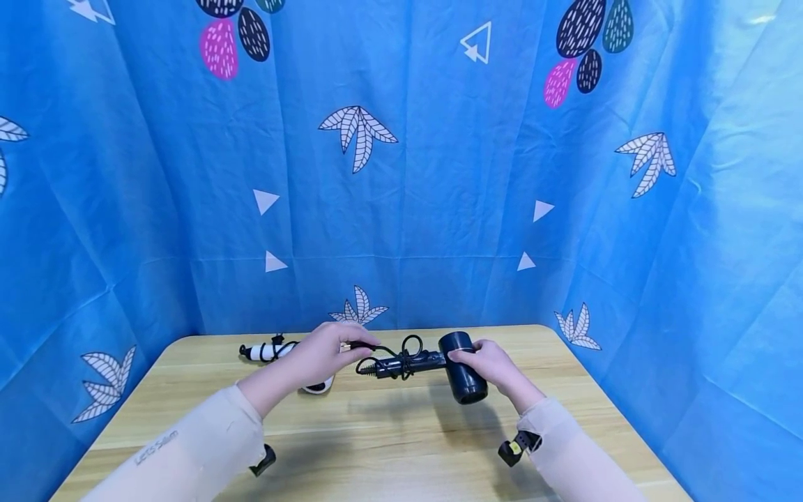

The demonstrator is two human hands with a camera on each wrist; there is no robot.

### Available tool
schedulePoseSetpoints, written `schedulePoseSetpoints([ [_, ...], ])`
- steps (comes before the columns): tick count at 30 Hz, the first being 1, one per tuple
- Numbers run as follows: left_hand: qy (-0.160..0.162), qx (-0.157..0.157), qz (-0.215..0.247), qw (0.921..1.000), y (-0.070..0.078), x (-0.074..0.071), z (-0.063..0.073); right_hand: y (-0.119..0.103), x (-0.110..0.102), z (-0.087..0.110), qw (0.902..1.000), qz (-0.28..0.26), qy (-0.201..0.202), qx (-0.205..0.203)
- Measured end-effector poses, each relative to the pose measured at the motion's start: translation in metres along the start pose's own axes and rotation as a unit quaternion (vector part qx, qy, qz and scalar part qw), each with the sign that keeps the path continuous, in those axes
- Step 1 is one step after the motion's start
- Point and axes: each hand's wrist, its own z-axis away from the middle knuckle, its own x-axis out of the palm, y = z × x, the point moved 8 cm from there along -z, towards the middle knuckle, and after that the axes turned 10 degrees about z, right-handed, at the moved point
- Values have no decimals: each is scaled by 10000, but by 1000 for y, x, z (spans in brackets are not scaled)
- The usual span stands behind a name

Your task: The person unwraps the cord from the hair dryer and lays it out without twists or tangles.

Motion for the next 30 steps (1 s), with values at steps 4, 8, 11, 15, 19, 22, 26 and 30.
schedulePoseSetpoints([
  [4,88,47,7,9999,0,-5,-6,0,1,1,10000,24,-27,-2],
  [8,173,36,-5,9998,-5,-9,-12,0,1,2,10000,83,-53,-14],
  [11,280,-33,-18,9996,-9,-12,-17,-1,1,3,9999,86,-74,-56],
  [15,422,-156,0,9990,-16,-16,-23,-2,1,4,9999,53,-115,-69],
  [19,490,-290,62,9984,-24,-18,-27,-3,1,4,9999,47,-157,-43],
  [22,508,-402,129,9978,-29,-19,-29,-4,1,5,9998,60,-182,-37],
  [26,512,-489,129,9974,-35,-20,-31,-4,2,5,9998,60,-206,-48],
  [30,533,-577,132,9968,-41,-20,-33,-6,2,5,9997,101,-180,-159],
])
